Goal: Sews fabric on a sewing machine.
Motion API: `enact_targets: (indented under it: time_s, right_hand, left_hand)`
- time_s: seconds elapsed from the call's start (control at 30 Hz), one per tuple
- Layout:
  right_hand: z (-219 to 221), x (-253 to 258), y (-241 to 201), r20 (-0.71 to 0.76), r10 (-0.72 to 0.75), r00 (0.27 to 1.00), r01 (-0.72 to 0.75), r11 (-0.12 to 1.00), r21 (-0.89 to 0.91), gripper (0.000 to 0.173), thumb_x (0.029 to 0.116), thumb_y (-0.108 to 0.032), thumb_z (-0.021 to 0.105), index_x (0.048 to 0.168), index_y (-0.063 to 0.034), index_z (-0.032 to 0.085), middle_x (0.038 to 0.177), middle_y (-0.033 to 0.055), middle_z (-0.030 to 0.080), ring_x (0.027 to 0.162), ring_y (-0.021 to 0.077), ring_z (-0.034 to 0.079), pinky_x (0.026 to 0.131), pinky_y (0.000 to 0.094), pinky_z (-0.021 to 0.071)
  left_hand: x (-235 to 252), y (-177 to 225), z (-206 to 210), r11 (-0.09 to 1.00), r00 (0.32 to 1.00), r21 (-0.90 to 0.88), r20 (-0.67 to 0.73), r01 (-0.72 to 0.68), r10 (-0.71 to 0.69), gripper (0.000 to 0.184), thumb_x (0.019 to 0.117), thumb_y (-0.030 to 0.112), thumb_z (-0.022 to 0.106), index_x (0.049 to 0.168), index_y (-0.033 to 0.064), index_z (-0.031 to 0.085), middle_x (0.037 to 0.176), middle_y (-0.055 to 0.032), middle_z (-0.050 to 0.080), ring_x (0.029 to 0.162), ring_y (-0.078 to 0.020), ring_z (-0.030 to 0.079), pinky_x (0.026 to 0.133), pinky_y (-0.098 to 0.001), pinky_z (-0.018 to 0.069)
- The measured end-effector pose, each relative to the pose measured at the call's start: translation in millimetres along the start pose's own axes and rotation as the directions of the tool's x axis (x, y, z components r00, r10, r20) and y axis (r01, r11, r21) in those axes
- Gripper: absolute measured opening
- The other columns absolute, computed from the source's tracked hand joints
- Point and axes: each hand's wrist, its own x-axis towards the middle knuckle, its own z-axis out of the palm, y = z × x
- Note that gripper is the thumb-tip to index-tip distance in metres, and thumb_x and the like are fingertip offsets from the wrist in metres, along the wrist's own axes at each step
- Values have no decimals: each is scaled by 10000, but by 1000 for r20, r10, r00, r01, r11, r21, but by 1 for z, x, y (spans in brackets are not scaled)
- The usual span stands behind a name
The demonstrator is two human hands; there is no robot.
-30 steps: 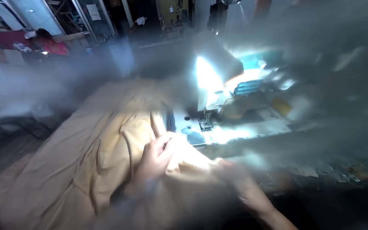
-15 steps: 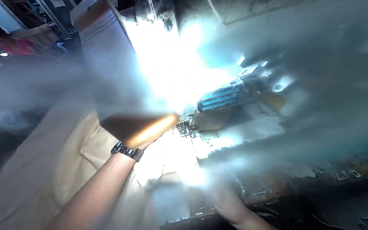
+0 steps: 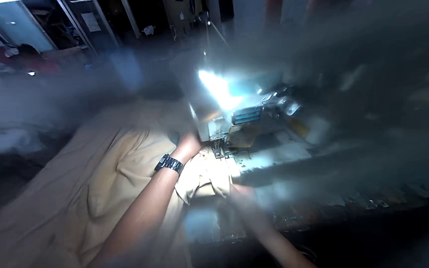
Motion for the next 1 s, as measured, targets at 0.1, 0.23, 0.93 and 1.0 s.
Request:
enact_targets:
  time_s: [0.1,0.23,0.93,1.0]
  right_hand:
    - [6,-20,17,2,-201,980,201,980,-1,459,1079,-196,453,703,-63,680,658,-57,691,618,-9,653,638,183,569]
    - [17,-45,36,43,-322,946,322,947,6,410,1050,-180,501,689,-102,680,644,-105,667,637,-56,636,643,154,559]
    - [10,-39,48,270,-283,920,295,956,-1,351,1068,-118,483,777,-144,679,744,-168,708,703,-53,675,711,181,586]
    - [11,-40,47,262,-275,925,286,958,-4,350,1062,-111,491,770,-152,678,737,-175,706,701,-53,677,712,178,588]
  left_hand:
    - [18,-8,3,996,999,-81,19,49,-47,425,864,189,818,1181,-46,663,1124,-256,686,1091,-400,651,974,-589,490]
    - [32,-16,20,995,996,-66,49,76,-73,345,852,210,776,1081,-33,691,1020,-224,704,951,-365,690,828,-573,554]
    - [15,17,-11,955,947,-44,152,293,-283,340,1074,118,482,1342,-55,600,1303,-204,652,1196,-240,614,1014,-325,456]
    - [9,18,-15,959,946,-12,167,284,-278,369,1082,161,474,1370,-44,582,1337,-201,637,1220,-253,612,1023,-344,463]
